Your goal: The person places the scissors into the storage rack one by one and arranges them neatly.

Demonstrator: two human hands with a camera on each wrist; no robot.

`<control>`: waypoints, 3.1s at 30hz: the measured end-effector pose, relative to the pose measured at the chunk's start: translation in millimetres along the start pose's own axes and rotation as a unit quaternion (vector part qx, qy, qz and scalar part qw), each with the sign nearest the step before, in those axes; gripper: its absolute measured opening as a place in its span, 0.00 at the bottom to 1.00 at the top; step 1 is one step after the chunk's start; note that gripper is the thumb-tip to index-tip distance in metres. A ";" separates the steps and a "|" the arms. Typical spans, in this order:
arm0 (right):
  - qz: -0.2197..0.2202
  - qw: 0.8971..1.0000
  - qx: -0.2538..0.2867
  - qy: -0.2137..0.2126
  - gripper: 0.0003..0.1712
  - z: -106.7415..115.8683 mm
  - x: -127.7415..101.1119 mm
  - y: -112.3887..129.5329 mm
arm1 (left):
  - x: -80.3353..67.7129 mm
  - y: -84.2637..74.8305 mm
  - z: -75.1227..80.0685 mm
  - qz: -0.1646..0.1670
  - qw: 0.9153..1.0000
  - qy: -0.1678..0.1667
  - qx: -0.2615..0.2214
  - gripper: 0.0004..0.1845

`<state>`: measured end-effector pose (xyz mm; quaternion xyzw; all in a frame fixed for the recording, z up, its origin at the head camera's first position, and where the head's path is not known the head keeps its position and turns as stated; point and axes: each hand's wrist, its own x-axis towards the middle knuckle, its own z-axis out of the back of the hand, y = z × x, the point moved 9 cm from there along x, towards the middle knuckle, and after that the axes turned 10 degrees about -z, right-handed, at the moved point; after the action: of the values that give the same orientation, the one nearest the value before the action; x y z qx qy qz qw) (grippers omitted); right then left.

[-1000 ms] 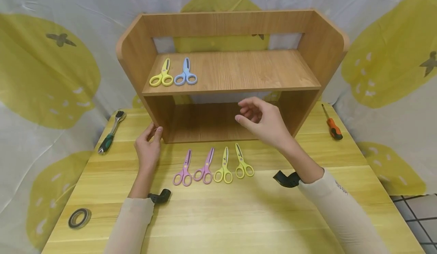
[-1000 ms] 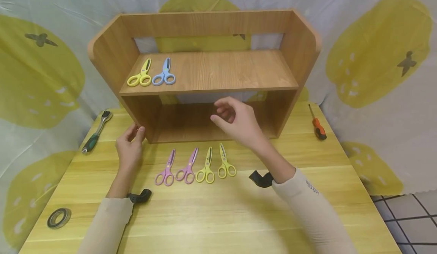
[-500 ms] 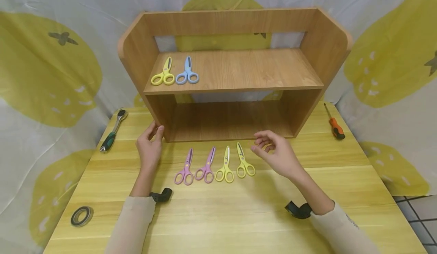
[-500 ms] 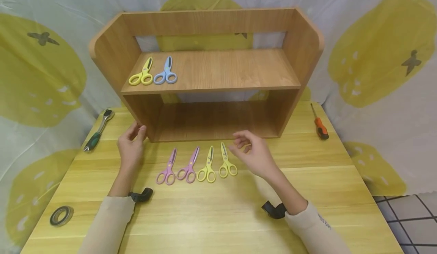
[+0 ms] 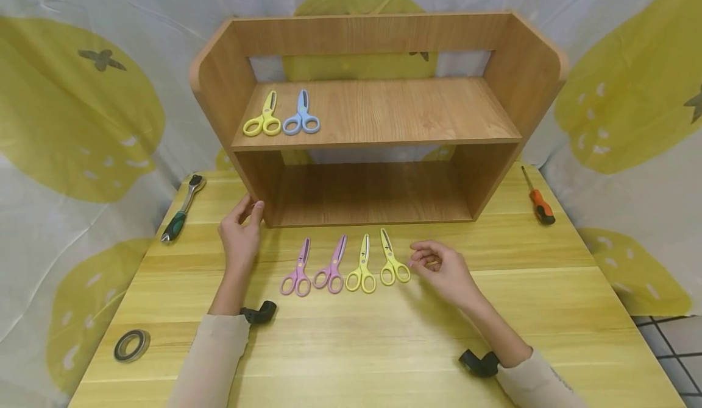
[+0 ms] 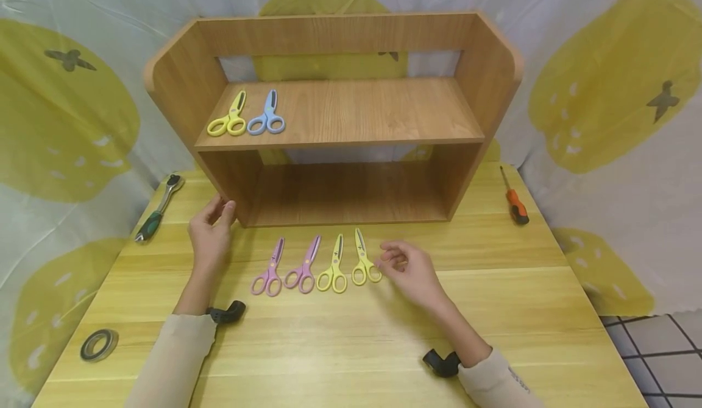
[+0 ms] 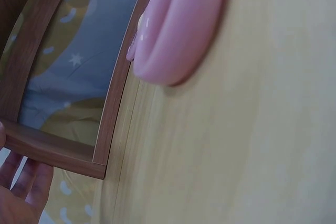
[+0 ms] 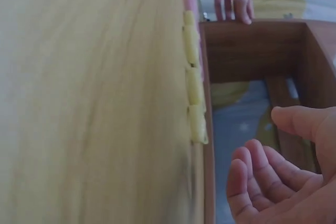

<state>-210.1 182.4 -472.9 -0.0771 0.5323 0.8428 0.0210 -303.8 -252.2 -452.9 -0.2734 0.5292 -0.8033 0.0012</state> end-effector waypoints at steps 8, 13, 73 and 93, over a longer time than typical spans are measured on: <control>-0.010 1.000 -0.014 -0.012 0.21 -3.5 2.0 -15.1 | 0.0 0.0 -0.2 0.001 1.000 0.002 -0.002 0.21; -0.025 0.999 -0.019 -0.014 0.20 -6.6 4.3 -21.1 | 0.0 0.6 0.0 0.002 1.000 0.000 -0.005 0.21; -0.127 0.980 0.126 0.085 0.13 -33.3 14.4 -36.8 | 1.2 2.0 1.6 -0.003 1.000 -0.009 -0.005 0.22; -0.046 0.966 0.219 0.133 0.24 -2.4 -3.8 40.9 | 1.7 2.2 -0.5 0.002 1.000 -0.002 -0.004 0.21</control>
<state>-210.9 162.8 -436.7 -0.2066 0.6975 0.6861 0.0049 -306.1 -253.3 -454.2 -0.2738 0.5331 -0.8005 0.0030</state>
